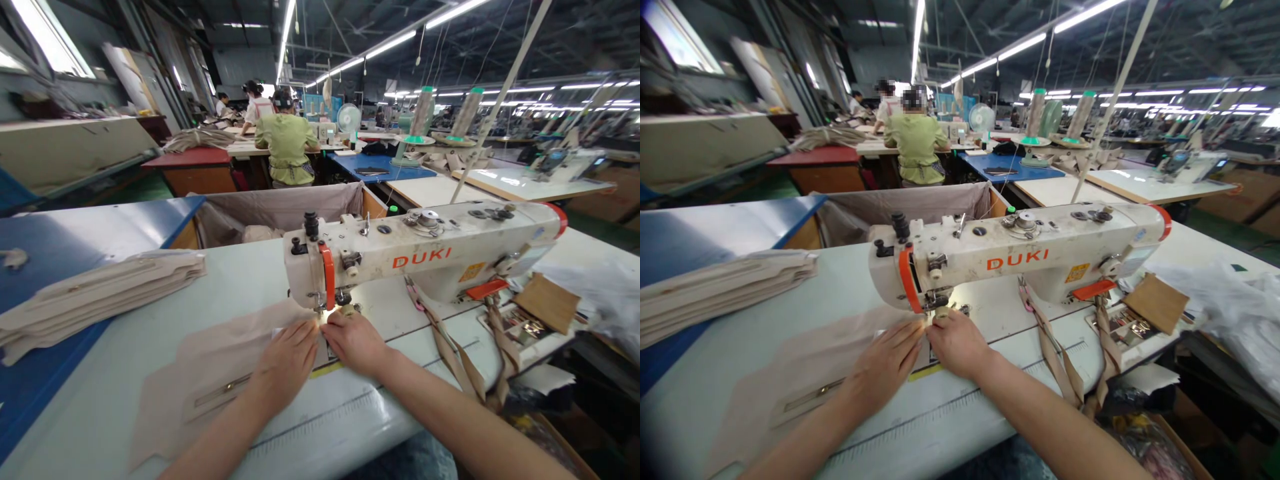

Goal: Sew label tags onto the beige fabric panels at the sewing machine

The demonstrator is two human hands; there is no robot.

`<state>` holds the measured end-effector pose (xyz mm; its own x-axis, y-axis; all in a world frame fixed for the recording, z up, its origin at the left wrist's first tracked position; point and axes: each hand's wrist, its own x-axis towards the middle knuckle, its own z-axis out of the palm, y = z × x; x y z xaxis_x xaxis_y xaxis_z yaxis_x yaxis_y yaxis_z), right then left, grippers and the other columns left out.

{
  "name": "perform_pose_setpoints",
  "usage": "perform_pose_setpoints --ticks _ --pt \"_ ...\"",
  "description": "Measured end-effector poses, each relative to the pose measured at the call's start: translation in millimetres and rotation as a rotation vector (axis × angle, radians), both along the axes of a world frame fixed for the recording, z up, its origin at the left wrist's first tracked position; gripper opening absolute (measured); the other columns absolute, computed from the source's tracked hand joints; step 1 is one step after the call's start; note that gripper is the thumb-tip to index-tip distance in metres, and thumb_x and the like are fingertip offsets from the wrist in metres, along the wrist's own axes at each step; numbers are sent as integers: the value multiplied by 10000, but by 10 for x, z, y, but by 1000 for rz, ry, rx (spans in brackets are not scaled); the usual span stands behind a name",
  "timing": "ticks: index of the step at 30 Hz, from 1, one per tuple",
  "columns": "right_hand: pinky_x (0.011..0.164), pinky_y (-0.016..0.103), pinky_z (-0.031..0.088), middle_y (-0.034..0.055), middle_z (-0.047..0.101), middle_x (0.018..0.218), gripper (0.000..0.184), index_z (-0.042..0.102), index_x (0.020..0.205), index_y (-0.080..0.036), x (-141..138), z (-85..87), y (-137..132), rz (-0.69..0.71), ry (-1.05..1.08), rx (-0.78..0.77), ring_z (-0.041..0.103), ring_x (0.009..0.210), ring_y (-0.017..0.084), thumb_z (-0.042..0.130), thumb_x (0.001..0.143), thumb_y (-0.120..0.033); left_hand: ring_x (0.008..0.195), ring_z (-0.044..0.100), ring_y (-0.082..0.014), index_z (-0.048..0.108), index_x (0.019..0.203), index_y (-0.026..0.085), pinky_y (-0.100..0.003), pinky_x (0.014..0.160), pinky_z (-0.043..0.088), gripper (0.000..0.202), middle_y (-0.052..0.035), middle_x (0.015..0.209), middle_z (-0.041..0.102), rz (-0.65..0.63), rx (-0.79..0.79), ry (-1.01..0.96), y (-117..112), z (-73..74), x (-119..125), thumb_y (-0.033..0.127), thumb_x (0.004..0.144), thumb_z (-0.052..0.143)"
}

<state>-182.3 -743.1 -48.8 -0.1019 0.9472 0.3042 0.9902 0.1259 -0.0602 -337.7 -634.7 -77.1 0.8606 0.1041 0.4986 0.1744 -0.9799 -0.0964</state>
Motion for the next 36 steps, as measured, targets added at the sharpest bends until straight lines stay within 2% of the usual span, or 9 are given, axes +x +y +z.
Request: perform_pose_setpoints --ticks 4,17,31,36 --pt "750 307 400 67 642 822 220 658 856 -146 9 -16 10 -14 13 26 540 803 191 462 953 -156 1071 635 -231 652 1167 125 -383 908 529 376 -117 1173 695 -10 -60 20 39 16 37 218 985 336" --pt "718 314 373 68 636 815 225 652 837 -148 5 -20 0 -39 35 42 531 786 195 460 953 -170 1041 643 -254 650 1151 92 -406 878 540 367 -139 1125 704 -20 -66 -11 44 11 64 225 988 349" --pt "739 300 372 59 623 799 216 644 817 -152 9 -53 -4 -20 51 44 523 787 181 471 947 -156 1075 640 -235 657 1136 104 -387 940 537 352 -135 1142 703 -63 -127 -25 113 -31 54 239 991 366" --pt "756 303 373 61 623 824 214 646 830 -155 8 -47 -1 -28 66 46 526 811 184 471 953 -164 1116 624 -239 651 1150 161 -414 958 522 358 -114 1160 697 -34 -177 15 181 3 87 256 993 344"
